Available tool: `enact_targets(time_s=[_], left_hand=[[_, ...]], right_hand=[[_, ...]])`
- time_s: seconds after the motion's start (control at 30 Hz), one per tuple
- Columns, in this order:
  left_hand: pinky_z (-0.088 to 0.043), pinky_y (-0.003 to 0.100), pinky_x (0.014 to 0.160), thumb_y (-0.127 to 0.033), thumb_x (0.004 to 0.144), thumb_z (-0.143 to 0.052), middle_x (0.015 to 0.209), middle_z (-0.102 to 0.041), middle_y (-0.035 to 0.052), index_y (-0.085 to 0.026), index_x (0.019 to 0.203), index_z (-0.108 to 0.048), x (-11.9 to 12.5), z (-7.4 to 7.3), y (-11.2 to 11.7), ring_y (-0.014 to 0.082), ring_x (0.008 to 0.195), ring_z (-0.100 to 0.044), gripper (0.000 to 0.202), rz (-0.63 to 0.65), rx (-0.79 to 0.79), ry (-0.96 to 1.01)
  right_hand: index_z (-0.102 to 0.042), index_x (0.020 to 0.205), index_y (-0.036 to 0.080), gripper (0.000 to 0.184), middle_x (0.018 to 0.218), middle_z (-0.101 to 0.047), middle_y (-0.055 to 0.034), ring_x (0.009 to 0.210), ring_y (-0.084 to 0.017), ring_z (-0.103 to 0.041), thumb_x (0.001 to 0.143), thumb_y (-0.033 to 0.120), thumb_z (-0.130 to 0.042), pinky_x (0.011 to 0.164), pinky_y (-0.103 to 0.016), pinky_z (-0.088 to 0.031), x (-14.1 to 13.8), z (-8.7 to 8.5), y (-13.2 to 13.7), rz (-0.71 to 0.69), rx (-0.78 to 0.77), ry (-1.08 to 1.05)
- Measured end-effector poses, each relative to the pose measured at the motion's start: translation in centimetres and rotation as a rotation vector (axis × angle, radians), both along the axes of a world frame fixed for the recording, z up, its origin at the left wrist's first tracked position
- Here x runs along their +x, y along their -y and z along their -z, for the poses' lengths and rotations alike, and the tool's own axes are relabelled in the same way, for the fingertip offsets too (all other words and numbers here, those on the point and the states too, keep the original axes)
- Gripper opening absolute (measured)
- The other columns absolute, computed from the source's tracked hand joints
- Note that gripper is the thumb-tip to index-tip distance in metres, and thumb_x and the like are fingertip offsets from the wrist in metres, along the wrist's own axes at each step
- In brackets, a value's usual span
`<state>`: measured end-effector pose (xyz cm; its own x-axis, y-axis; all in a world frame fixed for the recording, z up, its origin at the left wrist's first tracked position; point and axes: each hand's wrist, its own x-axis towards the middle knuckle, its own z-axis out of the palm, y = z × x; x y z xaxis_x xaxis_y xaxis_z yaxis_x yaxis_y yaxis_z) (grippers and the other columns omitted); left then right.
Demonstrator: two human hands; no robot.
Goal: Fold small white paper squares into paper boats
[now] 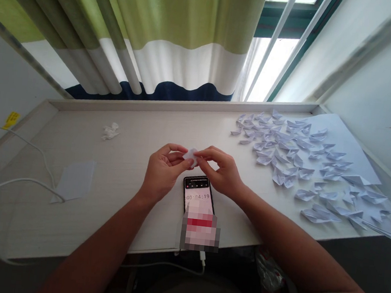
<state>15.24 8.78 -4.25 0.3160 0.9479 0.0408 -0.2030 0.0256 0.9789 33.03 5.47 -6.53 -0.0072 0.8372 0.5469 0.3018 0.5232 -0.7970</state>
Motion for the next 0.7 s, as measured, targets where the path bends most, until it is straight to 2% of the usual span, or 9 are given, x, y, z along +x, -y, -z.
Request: enact_targets(time_s=[0.07,0.13,0.27,0.4,0.57,0.7], left_hand=[[-0.069,0.036,0.081,-0.029,0.072,-0.097,0.088,-0.082,0.004,-0.019,0.103,-0.065,0.2,0.1,0.2,0.0203,0.079,-0.081,0.046,-0.006,0.053,-0.024],[-0.07,0.034,0.08,-0.029,0.074,-0.095,0.093,-0.082,0.0032,-0.021,0.109,-0.062,0.4,0.3,0.4,0.019,0.078,-0.081,0.048,-0.008,0.094,-0.036],[-0.07,0.032,0.078,-0.027,0.077,-0.093,0.1,-0.078,0.0003,-0.023,0.115,-0.058,0.5,0.6,0.5,0.0152,0.072,-0.08,0.052,0.01,0.124,-0.04],[-0.07,0.032,0.075,-0.029,0.074,-0.095,0.093,-0.077,-0.0019,-0.022,0.114,-0.057,0.2,0.9,0.0,0.0185,0.075,-0.082,0.055,0.045,0.051,-0.047],[-0.068,0.031,0.072,-0.038,0.08,-0.091,0.083,-0.08,0.0058,-0.014,0.096,-0.07,0.0,1.2,-0.2,0.0225,0.075,-0.082,0.035,0.202,0.025,-0.107],[-0.065,0.027,0.067,-0.037,0.079,-0.092,0.076,-0.079,0.0046,-0.014,0.089,-0.073,0.2,1.3,-0.1,0.0194,0.069,-0.08,0.031,0.133,0.098,-0.117]], right_hand=[[-0.074,0.106,0.021,0.013,0.09,-0.078,-0.0034,0.081,-0.016,-0.076,0.097,0.03,-0.074,0.078,-0.034,-0.064,-0.1,0.2,-0.2,-0.014,-0.091,-0.126],[-0.072,0.109,0.02,0.022,0.086,-0.078,-0.0021,0.078,-0.016,-0.077,0.094,0.035,-0.078,0.077,-0.034,-0.065,-0.1,0.3,-0.3,-0.045,-0.175,-0.219],[-0.075,0.103,0.019,0.027,0.083,-0.08,-0.0032,0.076,-0.018,-0.078,0.092,0.043,-0.08,0.076,-0.036,-0.065,0.1,0.3,-0.6,-0.113,-0.3,-0.273],[-0.079,0.094,0.019,0.021,0.083,-0.081,-0.0033,0.075,-0.017,-0.076,0.09,0.04,-0.082,0.072,-0.034,-0.063,0.3,0.2,-0.6,-0.103,-0.275,-0.265],[-0.08,0.085,0.021,0.014,0.09,-0.083,-0.0041,0.079,-0.017,-0.075,0.087,0.034,-0.083,0.074,-0.034,-0.06,0.6,0.1,-0.6,-0.066,-0.264,-0.227],[-0.079,0.089,0.02,0.017,0.09,-0.083,-0.0047,0.079,-0.018,-0.075,0.089,0.037,-0.08,0.075,-0.035,-0.06,0.8,0.2,-0.8,-0.103,-0.273,-0.212]])
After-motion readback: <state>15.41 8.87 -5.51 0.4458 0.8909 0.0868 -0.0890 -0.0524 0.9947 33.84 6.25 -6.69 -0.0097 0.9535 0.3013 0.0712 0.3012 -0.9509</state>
